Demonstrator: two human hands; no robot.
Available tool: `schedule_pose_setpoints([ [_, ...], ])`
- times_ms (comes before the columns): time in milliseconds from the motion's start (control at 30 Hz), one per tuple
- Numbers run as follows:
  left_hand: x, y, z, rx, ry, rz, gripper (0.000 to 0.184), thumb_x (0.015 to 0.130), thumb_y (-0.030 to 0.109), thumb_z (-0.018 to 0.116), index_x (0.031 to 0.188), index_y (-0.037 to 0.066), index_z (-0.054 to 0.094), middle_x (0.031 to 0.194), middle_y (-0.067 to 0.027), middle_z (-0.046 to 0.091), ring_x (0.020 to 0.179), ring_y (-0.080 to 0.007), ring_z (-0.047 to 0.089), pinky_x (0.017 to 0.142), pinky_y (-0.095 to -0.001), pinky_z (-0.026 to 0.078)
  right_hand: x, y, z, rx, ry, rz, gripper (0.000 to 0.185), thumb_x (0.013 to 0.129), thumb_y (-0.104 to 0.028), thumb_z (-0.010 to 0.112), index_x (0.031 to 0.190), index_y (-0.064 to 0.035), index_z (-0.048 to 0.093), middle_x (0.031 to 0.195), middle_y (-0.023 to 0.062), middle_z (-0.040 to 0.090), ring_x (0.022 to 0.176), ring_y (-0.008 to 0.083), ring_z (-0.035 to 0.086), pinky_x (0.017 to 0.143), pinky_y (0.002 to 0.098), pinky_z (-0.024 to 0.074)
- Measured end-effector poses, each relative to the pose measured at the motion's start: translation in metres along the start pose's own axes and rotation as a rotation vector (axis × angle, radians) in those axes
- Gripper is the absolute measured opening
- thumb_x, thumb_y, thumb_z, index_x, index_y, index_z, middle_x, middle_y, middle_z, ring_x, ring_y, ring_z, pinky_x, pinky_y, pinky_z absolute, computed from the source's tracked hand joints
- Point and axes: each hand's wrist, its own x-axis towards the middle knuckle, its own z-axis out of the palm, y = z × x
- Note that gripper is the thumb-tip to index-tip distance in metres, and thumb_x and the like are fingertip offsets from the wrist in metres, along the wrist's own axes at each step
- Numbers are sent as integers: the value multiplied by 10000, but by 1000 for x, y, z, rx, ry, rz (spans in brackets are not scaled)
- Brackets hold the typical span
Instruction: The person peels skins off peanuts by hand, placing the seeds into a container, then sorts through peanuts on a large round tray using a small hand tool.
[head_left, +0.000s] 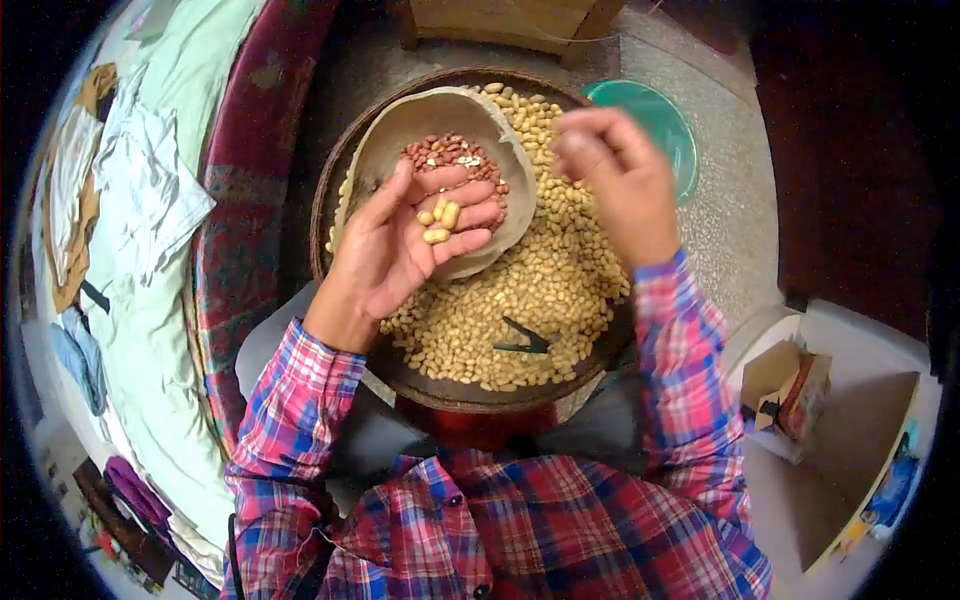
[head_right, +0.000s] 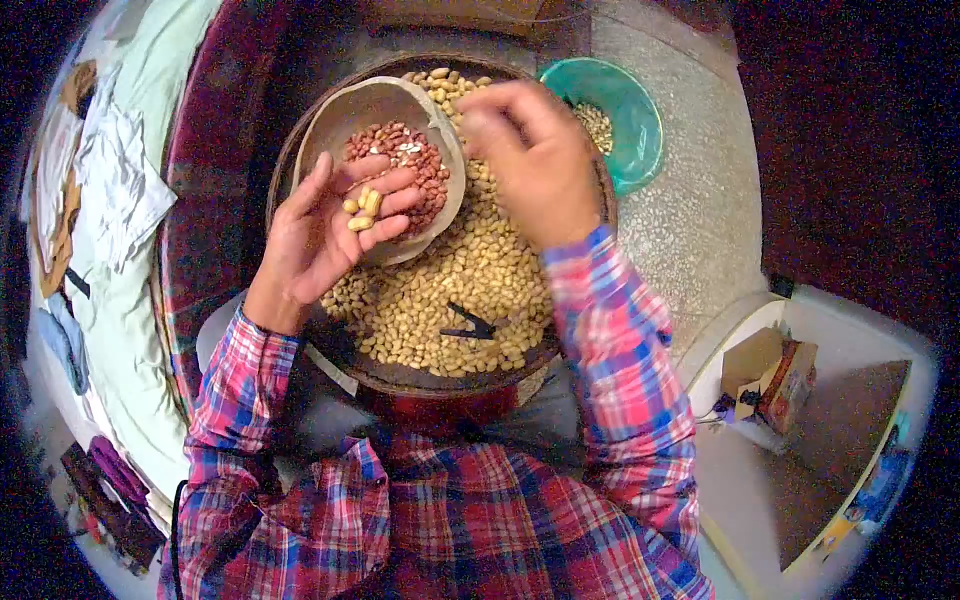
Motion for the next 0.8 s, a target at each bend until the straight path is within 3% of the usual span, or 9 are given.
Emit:
schedule_pose_setpoints([
  [133, -2, 0, -4, -13, -16, 14, 550, 990, 417, 354, 1240, -64, 452, 1133, -189, 578, 1058, -277, 598, 897, -390, 516, -25, 0, 45, -409, -158, -370, 204, 781, -104, 629, 973, -38, 620, 933, 99, 596, 898, 278, 571, 795, 396, 447],
  [233, -5, -2, -3, -37, 8, 25, 533, 990, 412, 359, 1231, -50, 470, 1116, -178, 588, 1033, -266, 609, 882, -382, 521, -31, 0, 59, -509, -128, -383, 216, 780, -32, 636, 995, -12, 625, 1027, 121, 582, 866, 245, 613, 768, 307, 499],
  [267, -7, -1, -1, -49, 3, 25, 515, 990, 401, 370, 1234, -40, 477, 1110, -166, 595, 1014, -262, 616, 865, -373, 526, -35, 2, 62, -372, -190, -203, 218, 778, -30, 639, 995, -17, 629, 1069, 132, 568, 935, 230, 601, 825, 321, 493],
  [400, -7, -5, -21, -17, -38, 1, 514, 989, 391, 368, 1264, -34, 460, 1168, -184, 571, 1058, -274, 597, 927, -368, 499, -44, 9, 71, -254, -166, -176, 200, 759, -59, 653, 952, -29, 609, 1044, 132, 559, 929, 300, 565, 823, 376, 460],
  [500, -6, -6, -25, -120, 105, -30, 429, 990, 318, 395, 1211, -38, 487, 1130, -179, 582, 1033, -271, 606, 910, -373, 513, -44, 12, 73, -70, -70, -156, 166, 788, -39, 654, 945, -30, 603, 1025, 122, 570, 952, 245, 577, 820, 347, 476],
  [567, -10, -2, -10, 78, 46, 26, 303, 974, 212, 447, 1153, -23, 511, 1094, -163, 593, 1007, -262, 616, 878, -382, 536, -39, 15, 70, -30, 37, -217, 136, 814, -31, 645, 939, -25, 592, 1025, 110, 565, 956, 192, 581, 814, 315, 487],
  [700, -11, -7, -11, 70, -18, 37, 207, 941, 132, 507, 1101, 3, 530, 1048, -131, 605, 962, -237, 630, 846, -384, 553, -34, 11, 69, 354, -21, 47, 157, 836, -13, 629, 979, -26, 566, 1056, 85, 541, 924, 138, 581, 800, 257, 495],
  [733, -12, -6, -8, 46, -3, 46, 177, 937, 123, 521, 1068, 4, 539, 1036, -127, 611, 933, -217, 635, 817, -366, 564, -34, 15, 65, 285, -98, 22, 193, 877, -6, 586, 1061, -9, 528, 1149, 94, 513, 1018, 147, 546, 893, 285, 458],
  [800, -12, -6, -4, 23, 14, 56, 149, 933, 114, 536, 1034, 6, 547, 1023, -123, 616, 903, -198, 641, 788, -348, 575, -33, 15, 68, 271, -78, -21, 173, 866, -12, 602, 1027, -13, 540, 1097, 85, 529, 959, 136, 569, 830, 269, 485],
])
